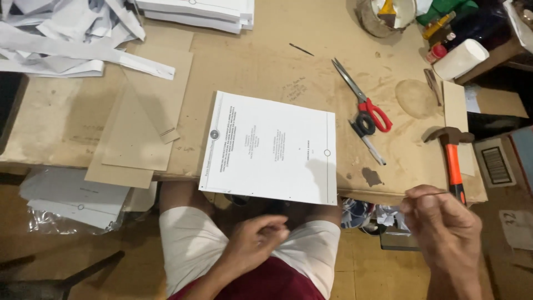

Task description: The person sits at a workbench and uses a needle and thread to sew a stack of papers together. They repeatedly pass the needle through the spine of the document and pull the thread tight to bind the pages.

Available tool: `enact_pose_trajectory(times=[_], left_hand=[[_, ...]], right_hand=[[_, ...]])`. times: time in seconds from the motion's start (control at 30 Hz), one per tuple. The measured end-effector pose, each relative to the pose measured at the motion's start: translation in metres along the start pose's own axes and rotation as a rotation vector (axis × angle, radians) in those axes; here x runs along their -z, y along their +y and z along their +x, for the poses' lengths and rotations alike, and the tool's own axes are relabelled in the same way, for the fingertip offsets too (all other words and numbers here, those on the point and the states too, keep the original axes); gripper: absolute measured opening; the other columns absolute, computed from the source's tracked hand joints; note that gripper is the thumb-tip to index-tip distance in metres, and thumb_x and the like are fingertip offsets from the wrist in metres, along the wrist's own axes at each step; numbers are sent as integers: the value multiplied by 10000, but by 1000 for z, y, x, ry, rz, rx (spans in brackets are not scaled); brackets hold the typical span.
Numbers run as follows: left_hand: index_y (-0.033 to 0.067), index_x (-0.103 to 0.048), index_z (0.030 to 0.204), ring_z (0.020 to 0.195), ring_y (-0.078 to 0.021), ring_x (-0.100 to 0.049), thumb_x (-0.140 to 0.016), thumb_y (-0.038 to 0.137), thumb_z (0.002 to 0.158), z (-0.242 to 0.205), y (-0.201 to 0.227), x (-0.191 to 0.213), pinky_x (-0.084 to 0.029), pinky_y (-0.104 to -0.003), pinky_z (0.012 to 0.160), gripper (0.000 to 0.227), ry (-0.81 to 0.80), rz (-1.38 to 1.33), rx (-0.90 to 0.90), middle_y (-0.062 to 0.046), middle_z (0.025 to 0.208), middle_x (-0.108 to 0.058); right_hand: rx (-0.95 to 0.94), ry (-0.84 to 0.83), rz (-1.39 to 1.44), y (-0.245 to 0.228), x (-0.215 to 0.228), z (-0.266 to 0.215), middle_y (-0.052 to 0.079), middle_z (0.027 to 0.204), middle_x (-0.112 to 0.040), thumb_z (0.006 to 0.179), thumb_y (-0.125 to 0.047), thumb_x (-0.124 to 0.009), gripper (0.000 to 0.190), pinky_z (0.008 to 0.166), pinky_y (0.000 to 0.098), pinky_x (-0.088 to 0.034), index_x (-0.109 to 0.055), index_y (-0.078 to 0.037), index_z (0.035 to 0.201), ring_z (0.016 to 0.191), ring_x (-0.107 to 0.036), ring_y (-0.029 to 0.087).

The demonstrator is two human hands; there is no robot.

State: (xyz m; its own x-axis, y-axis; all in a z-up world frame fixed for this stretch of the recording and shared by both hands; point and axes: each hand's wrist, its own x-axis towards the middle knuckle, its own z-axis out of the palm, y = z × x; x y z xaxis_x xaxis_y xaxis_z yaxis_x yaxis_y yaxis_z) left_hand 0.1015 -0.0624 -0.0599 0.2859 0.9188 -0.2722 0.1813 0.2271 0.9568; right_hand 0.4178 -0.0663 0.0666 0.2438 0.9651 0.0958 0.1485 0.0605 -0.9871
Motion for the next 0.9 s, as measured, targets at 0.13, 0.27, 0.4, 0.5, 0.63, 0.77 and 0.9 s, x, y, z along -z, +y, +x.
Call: enact_pose_trajectory(times=[0.13,0.27,0.4,0.5,0.63,0.77,0.9], left_hand=[[39,-684,1348,799,-113,-710,-776,308,825,31,13,-19,-602,-200,686,595,-167,-452,275,-90,1120,-761],[10,-789,1061,730,-128,-698,-761,342,830,42,33,-26,-562,-206,658,405,-122,-499,350,-103,890,-775],[-18,-819,1005,693,-167,-737,-695,400,853,43,40,-21,-586,-233,643,461,-12,-498,338,-136,889,-814],[-28,-814,1013,700,-173,-723,-679,379,857,42,44,-16,-575,-242,641,456,19,-527,365,-149,885,-803],[-53,-819,959,690,-177,-733,-724,331,844,39,52,-10,-607,-241,640,412,96,-517,396,-154,860,-808],[-61,-803,925,661,-198,-710,-758,239,828,42,44,-6,-598,-268,607,318,191,-610,379,-160,817,-786],[-22,-769,881,649,-183,-655,-785,194,810,43,34,-2,-538,-278,628,228,182,-708,287,-121,743,-721]], right_hand=[[290,-122,-338,-14,-34,-2,79,898,-573,1088,-116,-522,200,542,218,-448,-679,4,1059,636,-499,114],[253,-108,-308,-1,-38,-7,97,919,-670,1080,-123,-536,210,685,236,-527,-697,-1,1027,748,-606,146],[253,-148,-256,13,-45,-8,105,960,-729,1071,-79,-518,158,684,223,-621,-655,-12,1114,782,-695,150],[299,-216,-218,24,-57,-5,79,946,-713,1068,-115,-524,112,689,226,-629,-619,-56,1076,786,-694,141],[276,-198,-189,18,-89,-8,107,988,-733,1028,-123,-579,140,726,237,-626,-634,-17,1099,835,-733,163],[252,-224,-153,28,-111,-3,121,956,-707,1018,-56,-575,156,806,262,-654,-599,-4,1163,846,-747,190],[201,-255,-122,42,-127,1,110,940,-739,1053,-137,-542,167,783,270,-607,-608,-35,1167,873,-737,186]])
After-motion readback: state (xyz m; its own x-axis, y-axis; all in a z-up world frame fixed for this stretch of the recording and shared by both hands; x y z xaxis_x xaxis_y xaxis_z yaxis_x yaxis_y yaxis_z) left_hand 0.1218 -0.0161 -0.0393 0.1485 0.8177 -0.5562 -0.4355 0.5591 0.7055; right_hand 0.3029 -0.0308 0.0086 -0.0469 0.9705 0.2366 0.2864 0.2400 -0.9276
